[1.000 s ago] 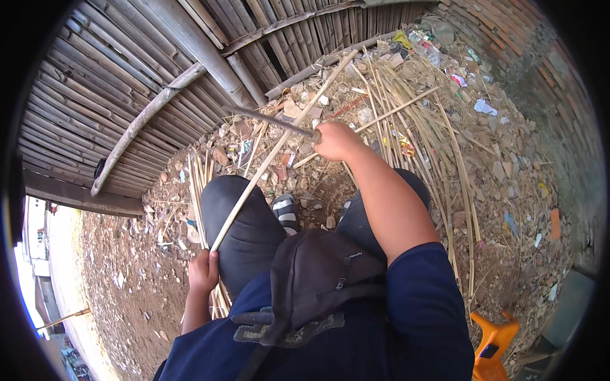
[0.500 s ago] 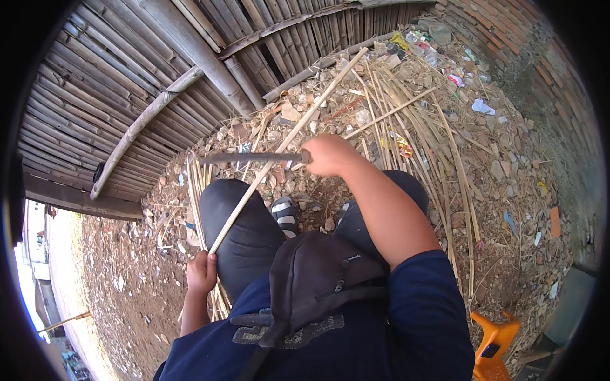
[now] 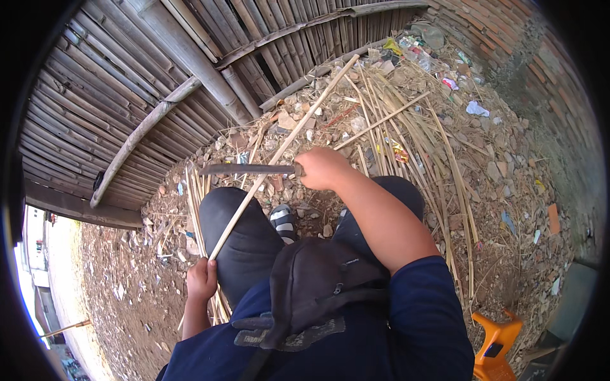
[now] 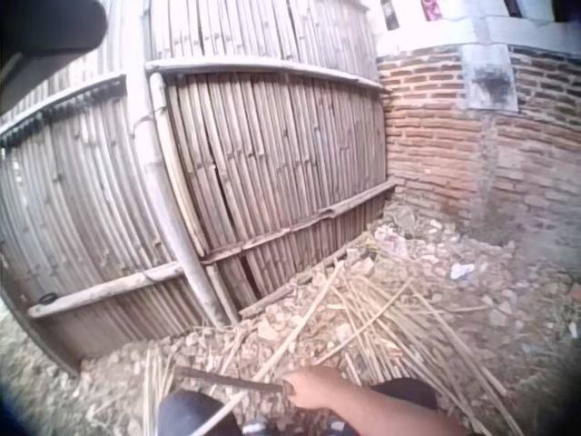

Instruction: The person shaves a bamboo strip using a knife, removing the outer layer.

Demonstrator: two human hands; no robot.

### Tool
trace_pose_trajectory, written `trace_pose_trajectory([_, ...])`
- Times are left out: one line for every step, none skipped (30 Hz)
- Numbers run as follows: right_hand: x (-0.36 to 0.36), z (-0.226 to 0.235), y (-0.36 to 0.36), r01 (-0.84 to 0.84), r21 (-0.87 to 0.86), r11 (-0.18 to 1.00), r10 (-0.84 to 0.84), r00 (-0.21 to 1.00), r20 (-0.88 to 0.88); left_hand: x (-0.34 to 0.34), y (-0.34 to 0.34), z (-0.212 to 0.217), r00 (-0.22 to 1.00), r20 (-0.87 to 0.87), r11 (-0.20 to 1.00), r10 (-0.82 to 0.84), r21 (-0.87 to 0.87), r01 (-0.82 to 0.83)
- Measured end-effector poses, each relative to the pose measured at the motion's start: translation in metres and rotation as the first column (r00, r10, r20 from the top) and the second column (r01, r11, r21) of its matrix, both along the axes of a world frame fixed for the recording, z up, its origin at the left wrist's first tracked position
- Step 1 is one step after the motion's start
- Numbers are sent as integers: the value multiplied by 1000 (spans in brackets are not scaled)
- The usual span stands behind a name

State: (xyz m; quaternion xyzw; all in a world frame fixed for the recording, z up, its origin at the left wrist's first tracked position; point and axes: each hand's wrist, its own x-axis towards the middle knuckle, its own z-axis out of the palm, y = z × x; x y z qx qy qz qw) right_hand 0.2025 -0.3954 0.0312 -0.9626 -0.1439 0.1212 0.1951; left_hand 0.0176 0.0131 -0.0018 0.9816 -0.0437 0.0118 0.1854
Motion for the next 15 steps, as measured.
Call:
trace_pose_trajectory([0,3,0,-2,1,1000,2,1000,1,-1,1,0,1000,-1,1000,2,-5,-2])
trace_pose_trajectory([0,6,-1,-24,13,1000,24,1000,18,-2,1,0,1000,-2,1000,6,-9,-6])
trace_pose_trajectory([-1,8,-1,-47,28,999,46,998,34,-1,1,0,1000,-3,1000,10,-6,-10])
trace_pose_trajectory([3,3,-2,-52,31,998,51,998,33,1,-1,-2,1000,17,999,-3,-39,4])
trace_pose_trajectory([11,-7,-5,-45,71,996,43,999,22,1,-3,-4,999,37,997,-14,-72,17])
trace_pose_trajectory([16,-8,-4,-36,109,993,35,999,15,2,-3,-3,999,41,997,-10,-71,13])
trace_pose_trajectory([18,-11,-3,-48,124,991,45,999,25,2,-4,-3,999,33,998,4,-67,-2])
trace_pose_trajectory([20,-14,-1,-51,125,991,48,998,30,2,-5,-3,1000,24,998,17,-64,-15])
trace_pose_trajectory([20,-15,1,-49,118,992,44,998,44,0,-5,-2,999,17,998,38,-57,-37])
trace_pose_trajectory([19,-15,2,-45,111,993,38,998,58,1,-5,-1,999,21,998,38,-58,-37])
trace_pose_trajectory([19,-15,2,-44,110,993,37,997,62,1,-5,-1,999,16,997,39,-66,-38])
trace_pose_trajectory([17,-11,2,-37,125,991,31,998,50,1,-5,-1,999,9,996,42,-73,-41])
trace_pose_trajectory([15,-9,2,-29,140,990,24,999,37,0,-5,-1,999,12,996,42,-74,-41])
trace_pose_trajectory([14,-10,2,-28,140,990,23,999,39,0,-4,-2,999,7,997,39,-68,-38])
trace_pose_trajectory([15,-11,1,-36,142,989,29,999,46,2,-4,-2,999,8,998,33,-62,-33])
